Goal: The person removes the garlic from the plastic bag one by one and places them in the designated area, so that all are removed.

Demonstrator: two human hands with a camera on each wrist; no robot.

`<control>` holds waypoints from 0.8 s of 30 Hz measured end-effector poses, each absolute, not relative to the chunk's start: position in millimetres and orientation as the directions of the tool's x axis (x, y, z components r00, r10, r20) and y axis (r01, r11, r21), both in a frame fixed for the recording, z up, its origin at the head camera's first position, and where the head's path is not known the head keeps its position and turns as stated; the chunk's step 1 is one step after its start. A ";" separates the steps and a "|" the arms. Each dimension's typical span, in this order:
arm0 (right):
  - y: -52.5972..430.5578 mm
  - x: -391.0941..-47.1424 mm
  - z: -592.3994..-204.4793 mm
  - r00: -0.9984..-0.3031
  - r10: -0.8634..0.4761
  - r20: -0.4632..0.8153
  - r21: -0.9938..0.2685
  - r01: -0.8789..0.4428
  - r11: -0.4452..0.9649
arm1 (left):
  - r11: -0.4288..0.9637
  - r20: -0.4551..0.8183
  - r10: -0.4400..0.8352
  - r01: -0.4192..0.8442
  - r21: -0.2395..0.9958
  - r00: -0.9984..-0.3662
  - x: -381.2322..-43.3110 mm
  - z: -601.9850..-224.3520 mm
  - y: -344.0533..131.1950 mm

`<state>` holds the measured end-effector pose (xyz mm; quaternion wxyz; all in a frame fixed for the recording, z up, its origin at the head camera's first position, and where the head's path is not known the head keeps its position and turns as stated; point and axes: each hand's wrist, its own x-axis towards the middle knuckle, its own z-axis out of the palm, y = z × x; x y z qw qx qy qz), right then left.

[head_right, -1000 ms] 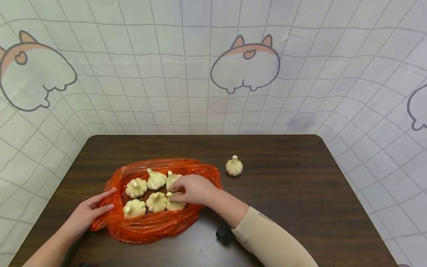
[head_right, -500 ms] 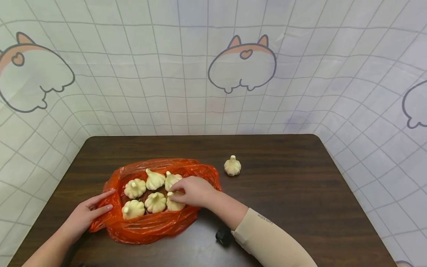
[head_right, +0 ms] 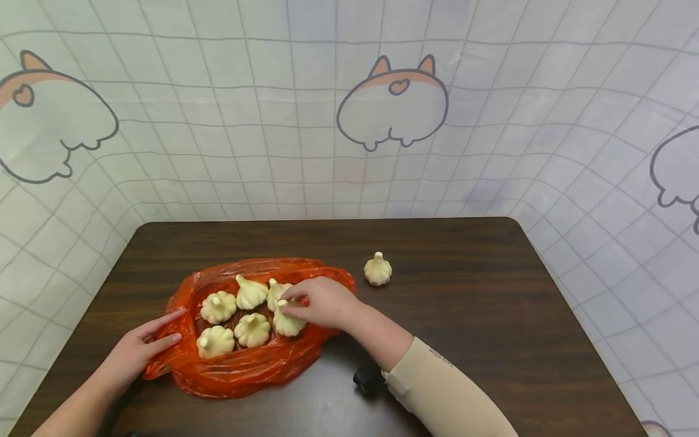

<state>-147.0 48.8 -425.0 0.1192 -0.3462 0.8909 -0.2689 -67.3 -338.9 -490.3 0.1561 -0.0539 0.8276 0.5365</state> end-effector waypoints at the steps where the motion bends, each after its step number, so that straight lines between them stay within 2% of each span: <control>1: 50.2 -147.6 -423.5 -0.733 -0.680 -0.017 -0.568 -0.553 0.610 | 0.419 -0.317 0.078 -0.258 0.871 -0.945 -67.4 -490.0 -339.1; 14: 81.1 -153.8 -404.4 -0.805 -0.592 0.045 -0.647 -0.475 0.597 | 0.412 -0.309 0.085 -0.249 0.877 -0.947 -67.3 -489.5 -338.9; 24: 131.8 -157.6 -388.4 -0.873 -0.477 0.100 -0.692 -0.406 0.597 | 0.372 -0.313 0.089 -0.260 0.891 -0.946 -66.2 -490.7 -338.5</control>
